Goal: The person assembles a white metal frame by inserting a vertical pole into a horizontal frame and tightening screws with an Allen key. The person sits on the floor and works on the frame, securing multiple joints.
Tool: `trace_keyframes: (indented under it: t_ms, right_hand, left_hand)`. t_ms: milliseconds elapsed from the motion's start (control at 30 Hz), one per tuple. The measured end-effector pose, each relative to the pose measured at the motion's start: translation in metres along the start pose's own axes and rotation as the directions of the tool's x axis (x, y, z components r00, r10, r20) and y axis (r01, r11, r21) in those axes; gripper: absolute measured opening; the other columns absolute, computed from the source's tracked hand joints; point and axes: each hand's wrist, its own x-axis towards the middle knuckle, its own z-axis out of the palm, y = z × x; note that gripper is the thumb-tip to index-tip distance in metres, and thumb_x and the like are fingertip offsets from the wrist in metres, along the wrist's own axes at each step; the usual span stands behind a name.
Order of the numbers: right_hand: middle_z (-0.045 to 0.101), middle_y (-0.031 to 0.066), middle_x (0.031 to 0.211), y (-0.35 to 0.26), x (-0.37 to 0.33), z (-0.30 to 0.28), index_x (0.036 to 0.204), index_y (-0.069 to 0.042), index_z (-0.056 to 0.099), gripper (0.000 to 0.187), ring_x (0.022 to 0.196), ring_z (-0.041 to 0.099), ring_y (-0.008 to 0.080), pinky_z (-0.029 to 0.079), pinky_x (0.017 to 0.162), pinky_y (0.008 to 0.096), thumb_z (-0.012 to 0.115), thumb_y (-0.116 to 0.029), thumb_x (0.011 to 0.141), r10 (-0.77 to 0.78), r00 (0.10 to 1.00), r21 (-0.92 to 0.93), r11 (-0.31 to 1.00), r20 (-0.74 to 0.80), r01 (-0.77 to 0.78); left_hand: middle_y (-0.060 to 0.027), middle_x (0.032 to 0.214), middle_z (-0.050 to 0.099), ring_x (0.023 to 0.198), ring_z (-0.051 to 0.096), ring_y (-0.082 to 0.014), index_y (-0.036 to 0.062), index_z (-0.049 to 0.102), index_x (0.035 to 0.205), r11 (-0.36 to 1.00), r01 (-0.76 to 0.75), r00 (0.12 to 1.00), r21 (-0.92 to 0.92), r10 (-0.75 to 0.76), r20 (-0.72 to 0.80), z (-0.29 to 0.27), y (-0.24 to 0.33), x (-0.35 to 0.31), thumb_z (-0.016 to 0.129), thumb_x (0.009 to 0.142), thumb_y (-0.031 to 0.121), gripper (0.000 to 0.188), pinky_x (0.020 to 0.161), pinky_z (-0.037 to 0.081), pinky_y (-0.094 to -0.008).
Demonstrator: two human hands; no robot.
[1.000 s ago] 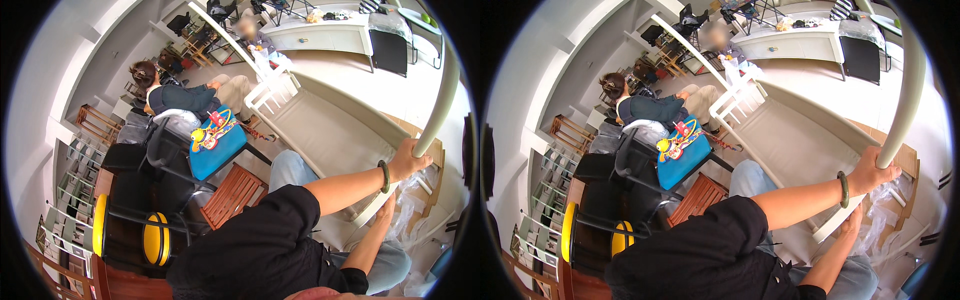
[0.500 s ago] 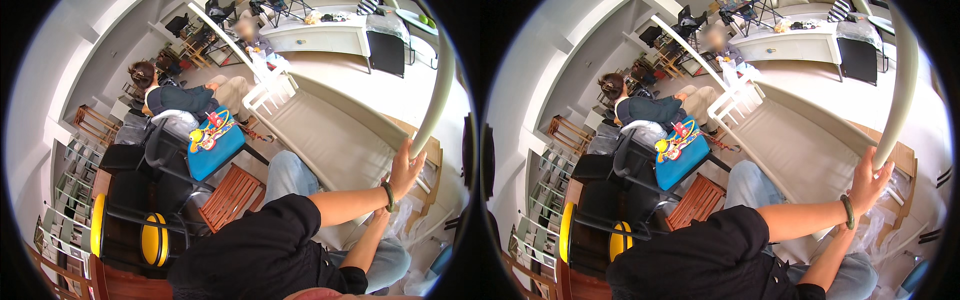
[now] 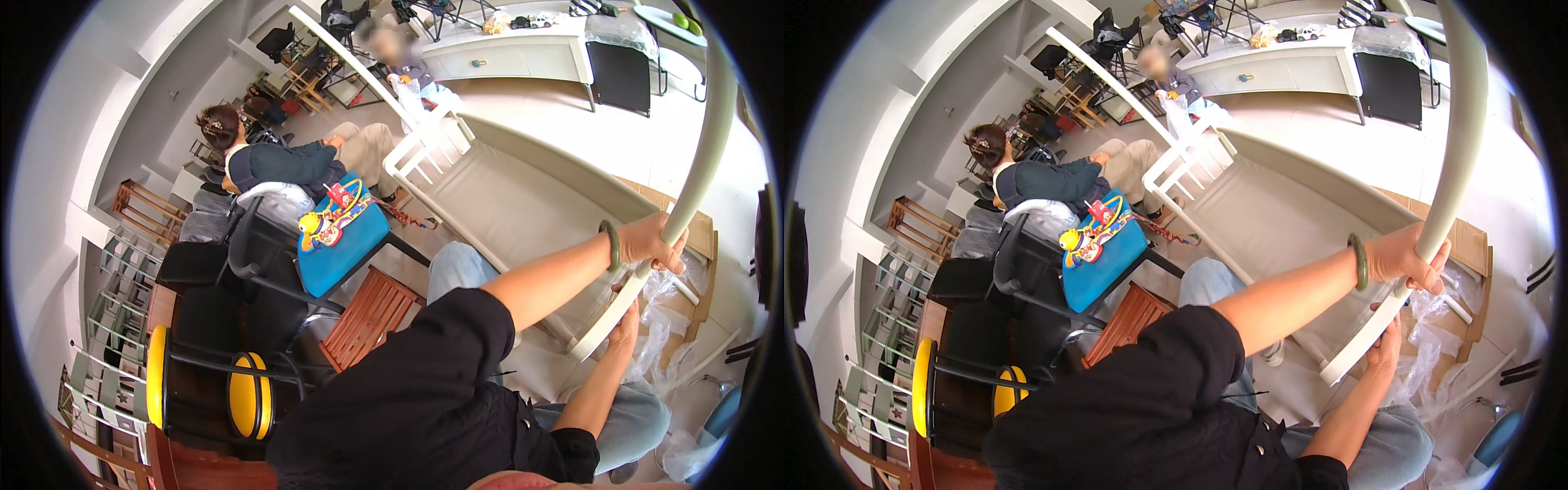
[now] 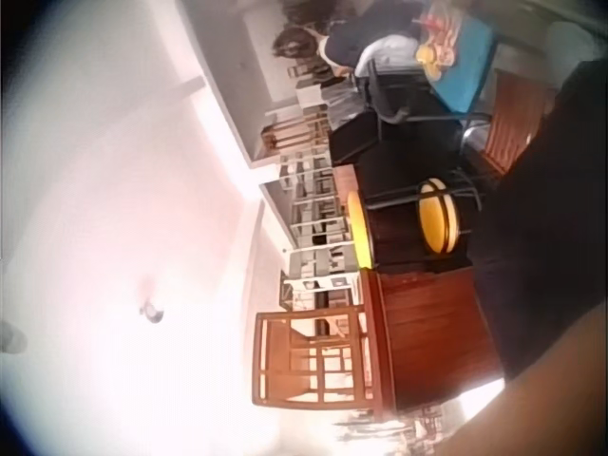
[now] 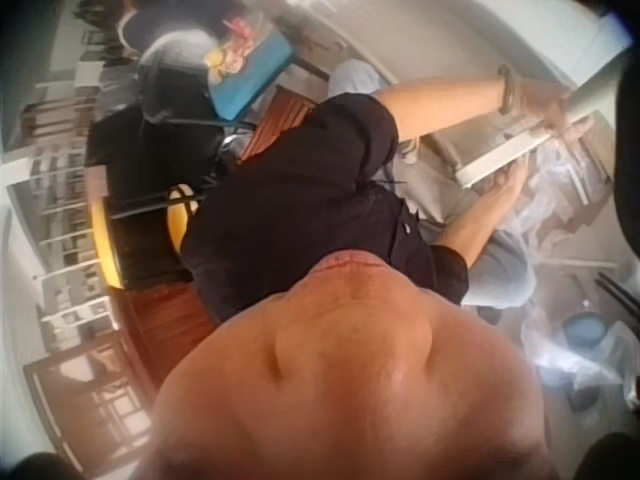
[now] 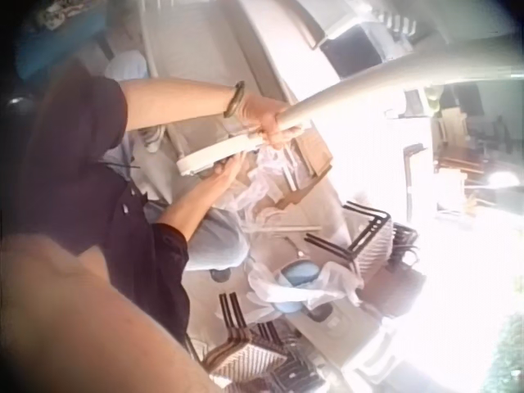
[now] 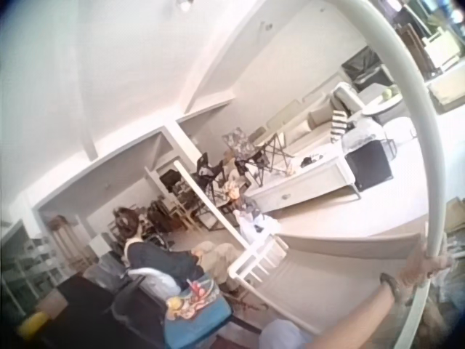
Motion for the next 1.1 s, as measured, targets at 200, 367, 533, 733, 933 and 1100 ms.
trace_keyframes:
  t_ms: [200, 367, 533, 733, 933, 1100]
  right_hand:
    - [0.059, -0.0021, 0.076, 0.008, -0.004, 0.019, 0.112, -0.007, 0.055, 0.022, 0.05, 0.048, 0.005, 0.038, 0.04, 0.0192, 0.051, -0.007, 0.09, -0.031, 0.986, 0.112, 0.992, -0.166, 0.051]
    - [0.065, 0.0114, 0.106, 0.021, 0.023, -0.049, 0.117, -0.001, 0.058, 0.032, 0.087, 0.065, 0.0244, 0.057, 0.075, 0.038, 0.063, -0.017, 0.09, -0.084, 0.981, 0.383, 0.924, 0.175, 0.011]
    - [0.065, 0.0076, 0.096, 0.027, 0.022, -0.04, 0.115, -0.004, 0.057, 0.027, 0.072, 0.059, 0.0145, 0.05, 0.061, 0.0273, 0.061, -0.009, 0.089, -0.019, 0.998, 0.26, 0.966, 0.052, 0.005]
    - [0.061, -0.0002, 0.077, 0.01, 0.001, 0.004, 0.106, -0.008, 0.056, 0.018, 0.041, 0.043, 0.0014, 0.032, 0.033, 0.0144, 0.054, -0.005, 0.089, -0.036, 0.995, 0.154, 0.987, -0.089, 0.049]
    - [0.064, 0.0039, 0.087, 0.01, 0.0, 0.01, 0.11, -0.005, 0.057, 0.021, 0.057, 0.058, 0.0082, 0.048, 0.046, 0.0194, 0.056, -0.008, 0.089, -0.027, 0.994, 0.117, 0.992, -0.11, 0.04]
    - [0.065, 0.0045, 0.089, 0.017, 0.006, 0.001, 0.112, -0.005, 0.057, 0.023, 0.063, 0.062, 0.011, 0.052, 0.052, 0.022, 0.057, -0.01, 0.089, -0.001, 0.982, 0.2, 0.979, -0.187, 0.039]
  left_hand:
    - [-0.0004, 0.068, 0.051, 0.061, 0.048, -0.0071, 0.0061, 0.048, 0.086, 0.961, -0.234, 0.848, 0.146, 0.275, -0.454, 0.034, -0.003, -0.011, 0.071, 0.075, 0.009, 0.026, 0.056, 0.043, -0.0247]
    - [0.0021, 0.07, 0.042, 0.062, 0.04, -0.0068, 0.0063, 0.046, 0.091, 0.864, -0.249, 0.491, 0.437, 0.502, -0.713, 0.078, -0.013, 0.012, 0.067, 0.082, 0.011, 0.023, 0.057, 0.038, -0.025]
    - [0.0012, 0.065, 0.044, 0.06, 0.039, -0.0078, 0.0049, 0.045, 0.078, 0.887, -0.273, 0.533, 0.372, 0.462, -0.709, 0.062, -0.009, 0.012, 0.064, 0.085, 0.012, 0.021, 0.055, 0.038, -0.0273]
    - [0.0045, 0.055, 0.04, 0.051, 0.037, -0.0055, 0.006, 0.047, 0.065, 0.975, -0.218, 0.896, 0.05, 0.22, -0.385, 0.031, 0.002, -0.002, 0.068, 0.08, 0.012, 0.026, 0.048, 0.033, -0.0216]
    - [0.0034, 0.061, 0.043, 0.056, 0.042, -0.0064, 0.0059, 0.048, 0.078, 0.958, -0.235, 0.847, 0.162, 0.284, -0.449, 0.031, -0.002, -0.004, 0.068, 0.08, 0.011, 0.021, 0.052, 0.037, -0.0225]
    - [0.0001, 0.07, 0.046, 0.062, 0.043, -0.0083, 0.0048, 0.046, 0.093, 0.726, -0.28, 0.361, 0.628, 0.686, -0.631, 0.066, -0.015, 0.006, 0.063, 0.087, 0.012, 0.019, 0.056, 0.041, -0.0274]
